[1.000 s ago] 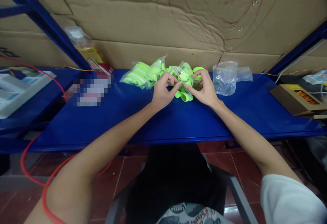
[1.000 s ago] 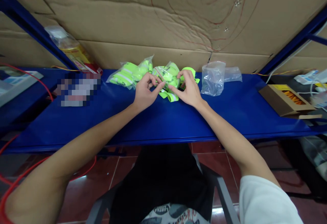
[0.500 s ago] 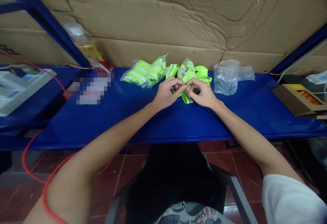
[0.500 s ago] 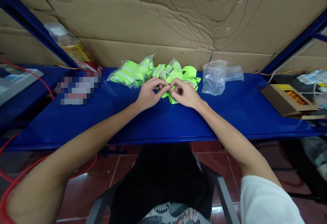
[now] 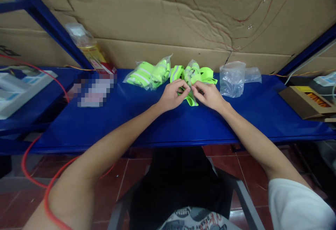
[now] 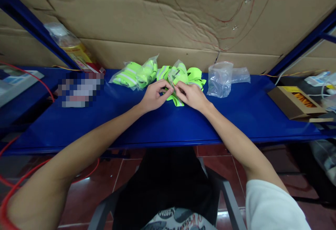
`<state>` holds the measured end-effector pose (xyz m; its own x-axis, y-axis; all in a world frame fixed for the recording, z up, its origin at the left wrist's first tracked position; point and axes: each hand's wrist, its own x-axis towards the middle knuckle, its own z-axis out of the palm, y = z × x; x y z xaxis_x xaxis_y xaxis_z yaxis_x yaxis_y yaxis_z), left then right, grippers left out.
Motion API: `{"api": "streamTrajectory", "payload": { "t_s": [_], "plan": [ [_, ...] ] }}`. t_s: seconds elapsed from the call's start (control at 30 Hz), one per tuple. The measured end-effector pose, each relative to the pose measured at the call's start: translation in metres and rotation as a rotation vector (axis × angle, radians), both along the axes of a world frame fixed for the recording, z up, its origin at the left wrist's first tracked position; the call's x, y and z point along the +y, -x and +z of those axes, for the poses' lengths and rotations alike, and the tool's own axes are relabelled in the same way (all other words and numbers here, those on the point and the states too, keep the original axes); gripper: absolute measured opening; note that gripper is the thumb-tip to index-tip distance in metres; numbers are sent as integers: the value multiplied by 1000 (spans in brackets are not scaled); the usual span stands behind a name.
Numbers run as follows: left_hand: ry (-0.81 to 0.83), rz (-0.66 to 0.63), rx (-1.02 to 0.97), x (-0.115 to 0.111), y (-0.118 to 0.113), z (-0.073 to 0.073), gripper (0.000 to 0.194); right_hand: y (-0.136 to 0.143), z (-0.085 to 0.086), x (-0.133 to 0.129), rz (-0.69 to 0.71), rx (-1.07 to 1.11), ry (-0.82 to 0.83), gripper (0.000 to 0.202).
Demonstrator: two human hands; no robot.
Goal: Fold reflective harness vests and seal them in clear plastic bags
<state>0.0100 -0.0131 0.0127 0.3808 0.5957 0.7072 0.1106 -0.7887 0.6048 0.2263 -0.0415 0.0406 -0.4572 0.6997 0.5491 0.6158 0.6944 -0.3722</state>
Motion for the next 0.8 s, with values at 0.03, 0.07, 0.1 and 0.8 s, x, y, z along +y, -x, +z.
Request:
{"api": "streamTrajectory", "payload": {
  "t_s": [0.03,0.07,0.1,0.8],
  "plan": [
    [-13,5,-9,0,-2,0,15,1,0,1,-6,-24,-42,27],
    [-35,19,-16,1,-3,-1,14,0,-1,2,-6,-44,-82,25],
    [-64,42,-21,2,-4,-2,15,-1,-1,4,1,-57,-121,23],
    [-37,52,-28,-2,2,-1,19,-15,7,2,-462,-118,-305,34]
  ]
}}
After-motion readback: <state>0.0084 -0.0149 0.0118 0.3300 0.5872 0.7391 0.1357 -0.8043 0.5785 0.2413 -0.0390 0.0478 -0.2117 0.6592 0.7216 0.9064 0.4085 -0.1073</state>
